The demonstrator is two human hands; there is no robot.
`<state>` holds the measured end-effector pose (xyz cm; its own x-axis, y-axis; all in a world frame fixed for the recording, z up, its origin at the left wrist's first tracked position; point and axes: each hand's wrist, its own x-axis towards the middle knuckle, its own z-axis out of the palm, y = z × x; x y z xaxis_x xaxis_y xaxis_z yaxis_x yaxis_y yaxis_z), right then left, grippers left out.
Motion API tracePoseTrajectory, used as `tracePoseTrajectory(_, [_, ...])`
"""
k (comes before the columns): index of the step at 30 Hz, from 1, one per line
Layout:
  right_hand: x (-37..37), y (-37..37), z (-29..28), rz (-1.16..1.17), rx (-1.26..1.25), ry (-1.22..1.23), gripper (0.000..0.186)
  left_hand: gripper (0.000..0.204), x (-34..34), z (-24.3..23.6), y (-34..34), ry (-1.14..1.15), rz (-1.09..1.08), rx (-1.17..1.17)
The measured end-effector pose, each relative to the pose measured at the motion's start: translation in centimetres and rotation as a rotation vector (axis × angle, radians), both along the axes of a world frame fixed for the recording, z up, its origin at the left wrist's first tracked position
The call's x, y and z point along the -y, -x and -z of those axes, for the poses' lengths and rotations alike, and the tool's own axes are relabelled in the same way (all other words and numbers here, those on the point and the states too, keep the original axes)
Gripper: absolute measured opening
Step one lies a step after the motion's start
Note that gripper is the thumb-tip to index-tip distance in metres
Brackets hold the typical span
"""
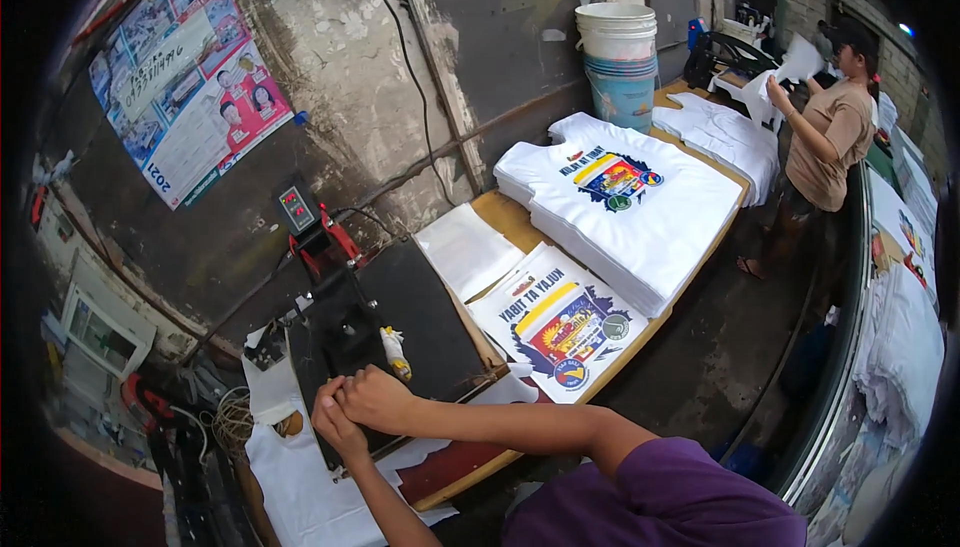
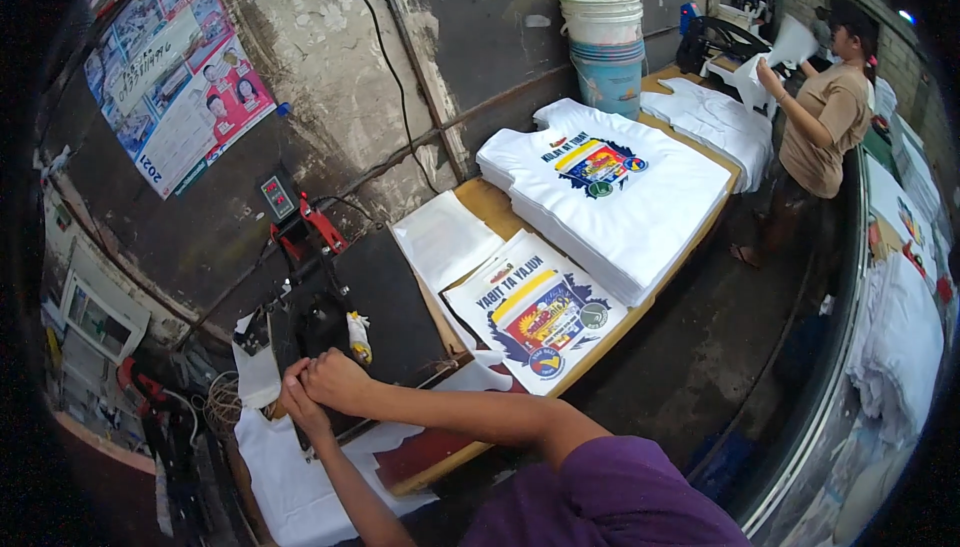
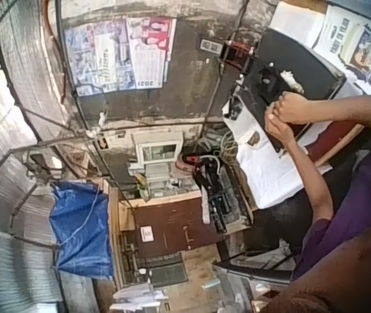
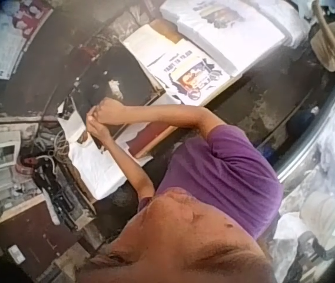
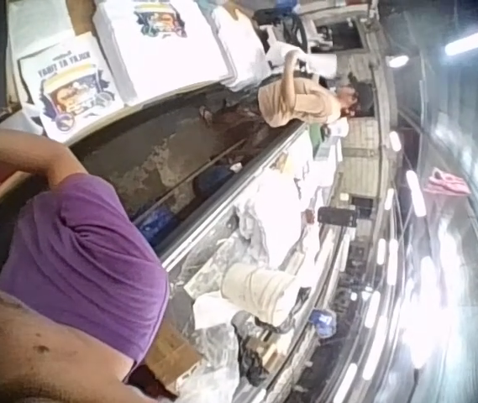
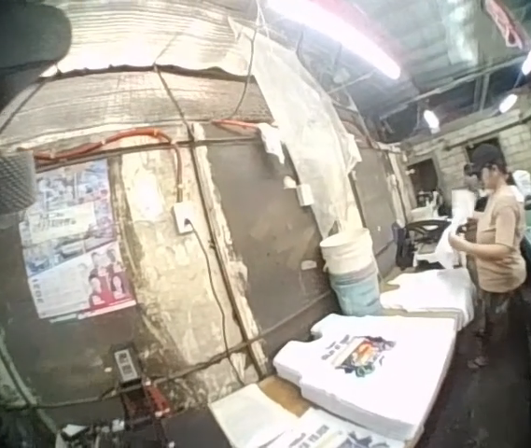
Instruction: Printing colorful designs onto white t-shirts using a commercial heat press machine.
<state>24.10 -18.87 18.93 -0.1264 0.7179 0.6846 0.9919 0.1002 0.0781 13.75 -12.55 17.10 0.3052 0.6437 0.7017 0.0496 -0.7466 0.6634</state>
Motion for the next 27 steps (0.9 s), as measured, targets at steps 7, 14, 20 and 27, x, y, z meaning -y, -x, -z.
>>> tracePoseTrajectory(7, [-0.3, -0.2, 0.2, -0.127, -0.071, 0.03, 0.013, 0.039, 2.2, -2.2, 0.9, 0.069, -0.059, -0.114])
tracePoseTrajectory(14, [0.6, 0.0, -0.4, -0.127, -0.066, 0.119, 0.014, 0.028, 17.3, -11.8, 8.1, -0.521, -0.196, -0.028])
tracePoseTrajectory(20, [0.3, -0.4, -0.3, -0.078, -0.065, 0.144, 0.015, 0.04, 20.3, -17.9, 19.0, -1.528, -0.1, -0.313])
tracePoseTrajectory(27, [0.5, 0.3, -0.5, 0.011, -0.057, 0.141, 0.017, 0.034, 20.0, -17.3, 24.5, -1.462, -0.135, -0.168])
